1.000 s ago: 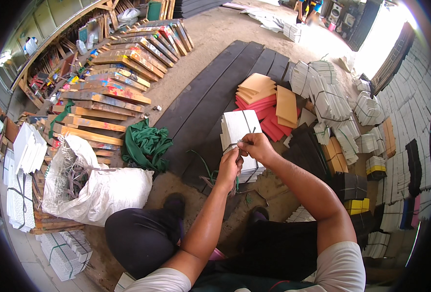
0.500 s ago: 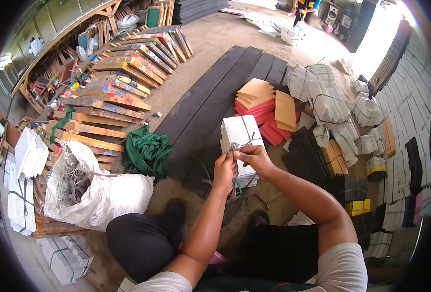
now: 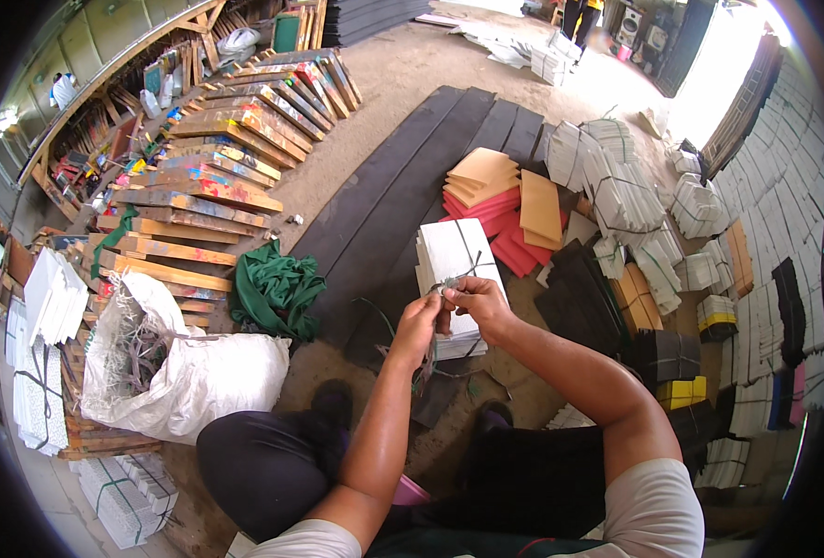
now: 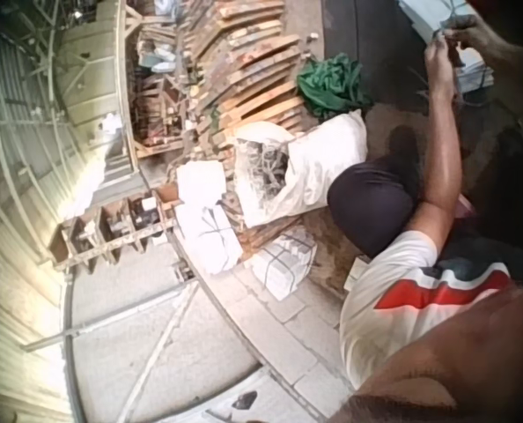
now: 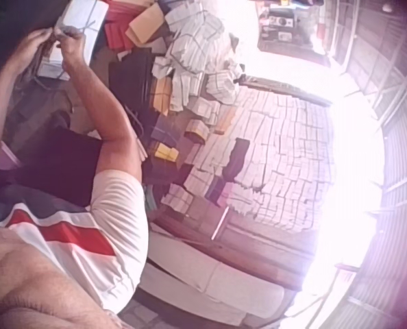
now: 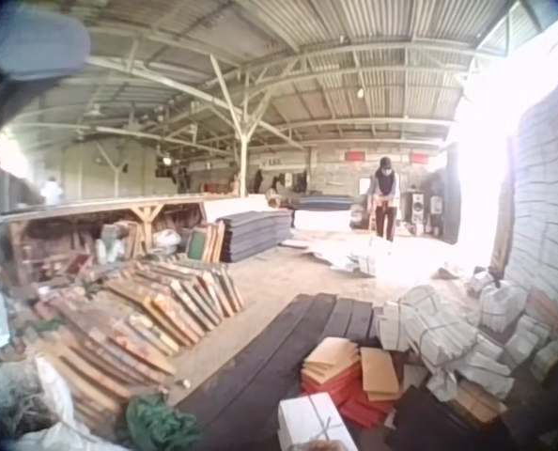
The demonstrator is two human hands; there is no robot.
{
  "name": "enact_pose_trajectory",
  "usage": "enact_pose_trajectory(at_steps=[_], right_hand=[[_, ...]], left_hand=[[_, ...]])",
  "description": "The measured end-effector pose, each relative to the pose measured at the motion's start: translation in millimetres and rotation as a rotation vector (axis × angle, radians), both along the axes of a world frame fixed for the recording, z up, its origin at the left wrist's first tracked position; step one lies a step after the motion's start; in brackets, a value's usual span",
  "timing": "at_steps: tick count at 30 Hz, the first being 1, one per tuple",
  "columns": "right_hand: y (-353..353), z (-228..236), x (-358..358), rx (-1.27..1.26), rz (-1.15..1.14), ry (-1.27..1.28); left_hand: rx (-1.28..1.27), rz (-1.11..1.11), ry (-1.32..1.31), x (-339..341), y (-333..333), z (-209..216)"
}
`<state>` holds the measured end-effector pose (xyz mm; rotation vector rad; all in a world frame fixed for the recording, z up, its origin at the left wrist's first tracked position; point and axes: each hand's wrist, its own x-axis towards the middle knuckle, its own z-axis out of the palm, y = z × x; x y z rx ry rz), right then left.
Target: The person ties bundles of white foam sheets with string, then uses a utility knife to cut the string. The person moves and stacks the tied bundles on the floor in a workshop area.
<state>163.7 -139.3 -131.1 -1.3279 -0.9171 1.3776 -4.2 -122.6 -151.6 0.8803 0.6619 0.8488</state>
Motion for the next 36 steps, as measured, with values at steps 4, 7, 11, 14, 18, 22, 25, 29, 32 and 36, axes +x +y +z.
enact_pose_trajectory(at_steps=[4,7,11,14,18,22,25,29,32,36], right_hand=[[4.5,-5.8,-0.8,0.146,-0.042,-0.293],[-3.0,7.6,-5.9,0.238,-0.055,-0.555],[-12.5,14.0,-26.1,0.478,-0.027,-0.706],[-20.4,19.8,-40.3,0.524,0.013,-0.633],[-21.7,13.3,-35.9,0.55,0.033,-0.722],[-18.0,11.1,-31.0,0.545,0.027,-0.715],[-17.3,12.3,-31.6,0.557,0.047,-0.726],[-16.1,5.2,-29.3,0.499,0.091,-0.711],[-16.2,-3.0,-25.9,0.528,0.253,-0.802],[-4.3,2.6,-38.6,0.621,0.435,-0.698]], left_hand=[[0.525,0.467,0.746,-8.3,5.4,8.4],[-0.024,0.111,0.474,-20.3,4.8,18.8],[-0.325,0.071,0.191,-9.6,-5.6,25.7],[-0.382,0.118,0.102,-13.7,-3.2,7.2],[-0.244,0.094,0.191,-18.3,1.4,-3.3],[-0.243,0.086,0.241,-18.1,-0.9,-0.4],[-0.301,0.112,0.201,-18.0,-1.3,-5.4],[-0.384,0.11,0.118,-19.3,-0.5,-9.1],[-0.396,0.16,0.09,-23.8,3.1,-18.4],[-0.215,0.255,0.165,-48.2,15.8,-45.5]])
